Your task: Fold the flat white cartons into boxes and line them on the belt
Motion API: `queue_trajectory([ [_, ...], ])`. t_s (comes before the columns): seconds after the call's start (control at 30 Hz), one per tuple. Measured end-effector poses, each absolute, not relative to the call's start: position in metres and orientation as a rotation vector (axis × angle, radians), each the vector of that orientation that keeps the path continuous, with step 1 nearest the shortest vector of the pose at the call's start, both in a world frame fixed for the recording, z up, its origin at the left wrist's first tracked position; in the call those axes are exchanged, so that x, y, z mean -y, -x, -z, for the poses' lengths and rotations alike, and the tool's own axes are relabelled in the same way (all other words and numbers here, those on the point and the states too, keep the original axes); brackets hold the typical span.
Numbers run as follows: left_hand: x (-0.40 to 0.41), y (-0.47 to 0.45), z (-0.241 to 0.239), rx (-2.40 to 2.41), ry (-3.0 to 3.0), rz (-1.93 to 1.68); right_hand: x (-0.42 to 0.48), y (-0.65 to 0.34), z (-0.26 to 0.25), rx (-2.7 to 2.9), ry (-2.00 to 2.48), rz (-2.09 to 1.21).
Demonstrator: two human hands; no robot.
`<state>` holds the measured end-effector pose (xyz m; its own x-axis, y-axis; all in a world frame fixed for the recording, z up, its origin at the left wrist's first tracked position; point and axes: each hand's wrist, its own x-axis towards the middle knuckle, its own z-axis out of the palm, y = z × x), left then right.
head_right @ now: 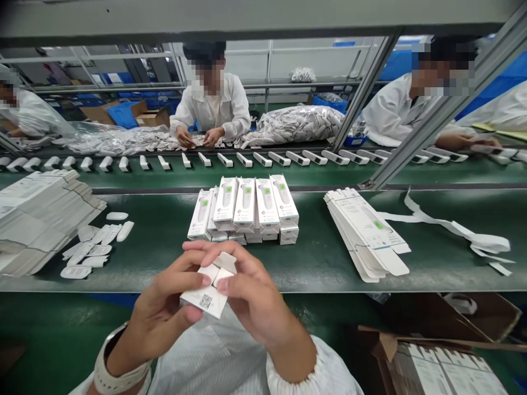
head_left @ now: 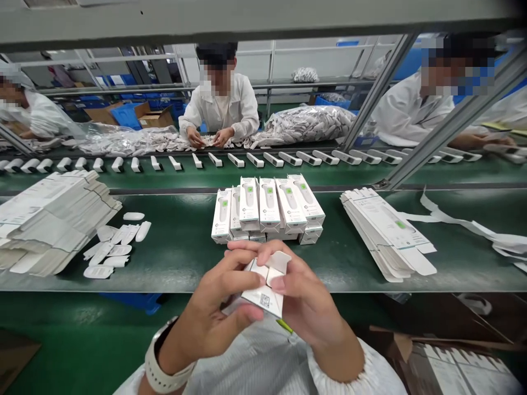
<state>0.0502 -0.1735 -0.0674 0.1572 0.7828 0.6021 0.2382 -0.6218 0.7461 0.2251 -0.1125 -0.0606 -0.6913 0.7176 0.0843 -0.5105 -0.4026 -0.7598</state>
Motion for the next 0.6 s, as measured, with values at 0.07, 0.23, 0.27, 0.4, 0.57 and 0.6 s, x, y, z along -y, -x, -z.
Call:
queue_trajectory([
  [0.07,0.172,-0.051,0.071,-1.059,-2.027,-1.477,0.115,-0.22,0.057,0.992,0.399,-2.092],
  [0.23,0.169,-0.06,0.082,-1.272,-1.744,-1.746,0.12,-0.22,0.065,1.493,0.495,-1.687],
  [0.27,0.168,-0.062,0.084,-1.266,-1.676,-1.809,0.121,-0.22,0.068,1.569,0.515,-1.607],
  [0.4,0.173,-0.059,0.086,-1.36,-1.786,-1.875,0.121,-0.217,0.076,1.522,0.507,-1.437],
  [0.57,0.19,-0.047,0.077,-1.734,-2.354,-1.214,0.122,-0.216,0.075,1.177,0.575,-1.661],
  [0.6,0.191,-0.045,0.074,-1.787,-2.4,-1.204,0.122,-0.218,0.075,1.174,0.555,-1.727],
])
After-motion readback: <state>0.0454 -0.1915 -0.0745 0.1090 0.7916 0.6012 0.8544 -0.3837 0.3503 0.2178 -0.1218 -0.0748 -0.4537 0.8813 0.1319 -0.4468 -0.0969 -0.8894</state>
